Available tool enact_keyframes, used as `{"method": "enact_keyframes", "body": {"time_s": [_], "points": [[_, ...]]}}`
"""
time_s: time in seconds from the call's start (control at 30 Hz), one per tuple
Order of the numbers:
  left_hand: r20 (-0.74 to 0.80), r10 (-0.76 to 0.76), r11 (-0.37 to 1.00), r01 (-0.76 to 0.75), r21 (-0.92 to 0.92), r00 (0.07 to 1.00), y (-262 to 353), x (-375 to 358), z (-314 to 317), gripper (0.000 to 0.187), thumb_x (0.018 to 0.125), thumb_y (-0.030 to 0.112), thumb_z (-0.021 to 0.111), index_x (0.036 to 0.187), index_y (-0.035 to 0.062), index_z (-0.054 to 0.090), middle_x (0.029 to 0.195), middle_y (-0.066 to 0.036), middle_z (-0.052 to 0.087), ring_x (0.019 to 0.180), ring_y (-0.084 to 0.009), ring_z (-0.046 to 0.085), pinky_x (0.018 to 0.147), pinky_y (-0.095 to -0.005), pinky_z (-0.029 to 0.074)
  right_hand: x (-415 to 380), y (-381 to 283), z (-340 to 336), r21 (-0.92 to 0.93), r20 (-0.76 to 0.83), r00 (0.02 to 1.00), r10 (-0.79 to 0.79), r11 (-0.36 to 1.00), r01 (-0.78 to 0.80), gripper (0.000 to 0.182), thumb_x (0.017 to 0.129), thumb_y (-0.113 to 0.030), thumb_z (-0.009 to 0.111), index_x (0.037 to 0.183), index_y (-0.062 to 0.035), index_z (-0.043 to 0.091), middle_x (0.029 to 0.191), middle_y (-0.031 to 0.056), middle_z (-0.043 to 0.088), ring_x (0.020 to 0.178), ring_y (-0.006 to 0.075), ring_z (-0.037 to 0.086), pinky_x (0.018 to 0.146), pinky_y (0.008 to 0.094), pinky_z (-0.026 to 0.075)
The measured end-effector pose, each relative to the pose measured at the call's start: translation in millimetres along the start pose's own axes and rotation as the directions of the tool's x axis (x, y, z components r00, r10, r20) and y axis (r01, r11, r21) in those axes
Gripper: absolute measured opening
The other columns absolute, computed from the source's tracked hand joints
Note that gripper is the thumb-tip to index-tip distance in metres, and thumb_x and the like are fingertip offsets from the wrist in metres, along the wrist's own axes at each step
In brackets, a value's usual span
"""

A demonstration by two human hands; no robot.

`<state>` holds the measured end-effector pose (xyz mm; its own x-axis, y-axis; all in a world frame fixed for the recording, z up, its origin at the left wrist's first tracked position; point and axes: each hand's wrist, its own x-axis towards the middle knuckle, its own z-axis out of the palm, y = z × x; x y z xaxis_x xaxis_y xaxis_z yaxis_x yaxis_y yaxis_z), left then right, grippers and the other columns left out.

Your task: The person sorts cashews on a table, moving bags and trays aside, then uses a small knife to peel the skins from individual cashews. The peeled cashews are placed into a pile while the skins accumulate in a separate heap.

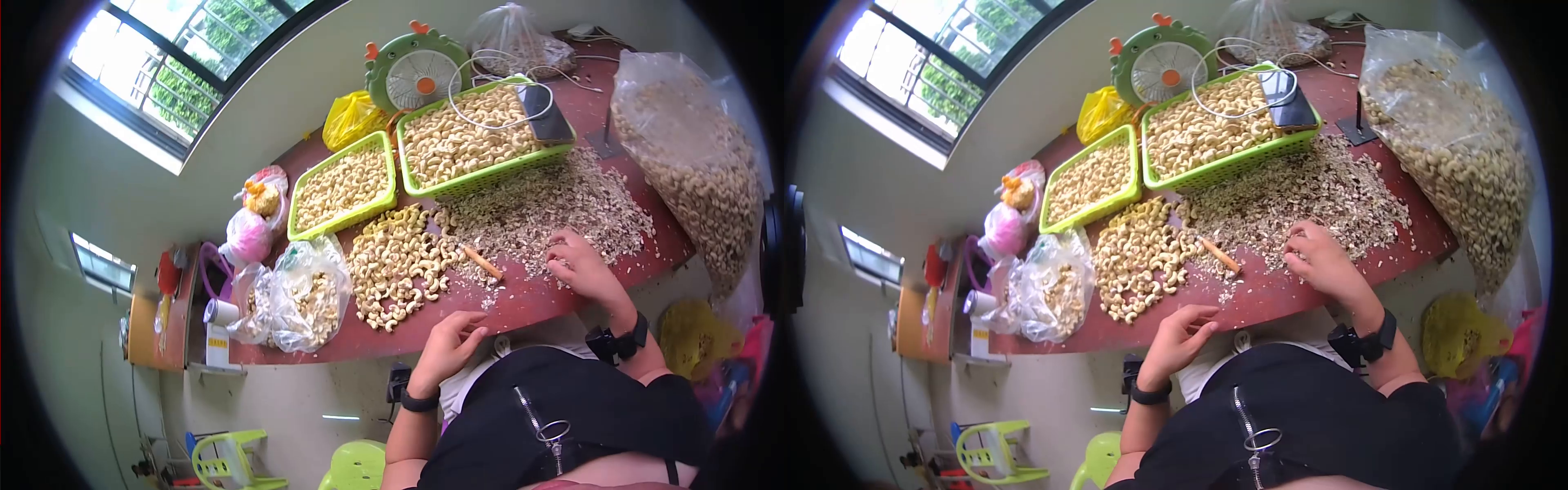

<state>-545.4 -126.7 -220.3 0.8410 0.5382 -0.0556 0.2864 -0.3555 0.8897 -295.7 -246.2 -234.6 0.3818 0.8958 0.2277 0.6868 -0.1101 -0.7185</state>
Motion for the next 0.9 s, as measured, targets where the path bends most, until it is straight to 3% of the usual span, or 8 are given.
{"method": "enact_keyframes", "body": {"time_s": [0.3, 0.4, 0.5, 0.67, 0.73, 0.8, 0.87, 0.9], "points": [[-0.271, 0.222, 0.883, -0.076, 0.463, 0.937, -8.4, 69.9, 24.3, 0.031, 0.080, 0.019, 0.053, 0.107, 0.0059, 0.051, 0.088, -0.017, 0.052, 0.072, -0.0318, 0.057, 0.062, -0.0403, 0.047, 0.7, -9.8, 30.4, -0.097, 0.162, 0.985, -0.063, 0.992, 0.080, 0.019, 0.076, -0.021, 0.054, 0.083, -0.0037, 0.059, 0.097, 0.0129, 0.048, 0.092, 0.0288, 0.049, 0.079, 0.0368, 0.041], [-0.241, 0.122, 0.834, 0.032, 0.551, 0.963, -7.1, 82.6, 26.3, 0.032, 0.081, 0.022, 0.050, 0.109, 0.0067, 0.049, 0.095, -0.021, 0.049, 0.074, -0.0364, 0.056, 0.064, -0.0437, 0.046, 2.5, -11.0, 38.3, -0.182, 0.133, 0.988, -0.079, 0.978, 0.103, 0.019, 0.075, -0.021, 0.054, 0.083, -0.0038, 0.059, 0.098, 0.0130, 0.049, 0.091, 0.0290, 0.049, 0.079, 0.0369, 0.041], [-0.243, 0.070, 0.827, 0.080, 0.557, 0.967, -20.3, 88.6, 23.7, 0.022, 0.080, 0.024, 0.053, 0.093, 0.0065, 0.052, 0.088, -0.019, 0.051, 0.074, -0.0360, 0.055, 0.062, -0.0433, 0.045, 3.9, -20.2, 44.6, -0.211, 0.174, 0.982, -0.069, 0.972, 0.105, 0.019, 0.075, -0.020, 0.053, 0.082, -0.0037, 0.060, 0.098, 0.0132, 0.050, 0.090, 0.0294, 0.050, 0.080, 0.0368, 0.040], [-0.370, 0.145, 0.890, 0.042, 0.454, 0.918, -36.0, 86.3, 19.3, 0.019, 0.077, 0.020, 0.056, 0.088, 0.0055, 0.052, 0.083, -0.017, 0.052, 0.070, -0.0341, 0.054, 0.061, -0.0426, 0.044, 12.0, -35.0, 58.1, -0.250, 0.285, 0.957, -0.056, 0.959, 0.130, 0.017, 0.074, -0.019, 0.053, 0.080, -0.0042, 0.060, 0.096, 0.0133, 0.051, 0.091, 0.0292, 0.049, 0.080, 0.0369, 0.040], [-0.461, 0.223, 0.948, -0.081, 0.307, 0.859, -41.3, 85.3, 15.9, 0.018, 0.076, 0.017, 0.057, 0.089, 0.0047, 0.052, 0.078, -0.016, 0.053, 0.068, -0.0322, 0.054, 0.061, -0.0410, 0.044, 16.5, -38.8, 66.4, -0.267, 0.276, 0.960, -0.053, 0.955, 0.130, 0.018, 0.074, -0.018, 0.053, 0.082, -0.0037, 0.059, 0.096, 0.0134, 0.050, 0.091, 0.0291, 0.049, 0.080, 0.0368, 0.041], [-0.497, 0.247, 0.951, -0.111, 0.287, 0.832, -42.6, 82.4, 11.0, 0.016, 0.076, 0.011, 0.057, 0.089, 0.0030, 0.051, 0.074, -0.014, 0.054, 0.066, -0.0289, 0.054, 0.060, -0.0375, 0.044, 22.8, -43.7, 72.1, -0.208, 0.256, 0.953, -0.160, 0.954, 0.216, 0.018, 0.073, -0.017, 0.054, 0.084, -0.0034, 0.058, 0.098, 0.0137, 0.048, 0.092, 0.0293, 0.048, 0.081, 0.0371, 0.040], [-0.569, 0.246, 0.969, -0.216, 0.121, 0.785, -43.7, 78.8, 5.9, 0.015, 0.075, 0.008, 0.056, 0.087, 0.0019, 0.050, 0.075, -0.011, 0.054, 0.066, -0.0238, 0.056, 0.060, -0.0332, 0.045, 31.7, -54.0, 71.9, -0.215, 0.250, 0.950, -0.188, 0.946, 0.244, 0.019, 0.073, -0.016, 0.054, 0.087, -0.0030, 0.057, 0.098, 0.0141, 0.048, 0.092, 0.0297, 0.049, 0.081, 0.0367, 0.040], [-0.502, 0.080, 0.986, -0.142, -0.087, 0.861, -38.3, 73.5, 2.3, 0.015, 0.075, 0.004, 0.057, 0.087, 0.0014, 0.048, 0.076, -0.008, 0.054, 0.067, -0.0172, 0.056, 0.060, -0.0287, 0.045, 35.9, -61.0, 70.2, -0.209, 0.221, 0.963, -0.155, 0.957, 0.202, 0.019, 0.073, -0.015, 0.054, 0.087, -0.0029, 0.056, 0.098, 0.0141, 0.048, 0.092, 0.0296, 0.049, 0.081, 0.0365, 0.040]]}}
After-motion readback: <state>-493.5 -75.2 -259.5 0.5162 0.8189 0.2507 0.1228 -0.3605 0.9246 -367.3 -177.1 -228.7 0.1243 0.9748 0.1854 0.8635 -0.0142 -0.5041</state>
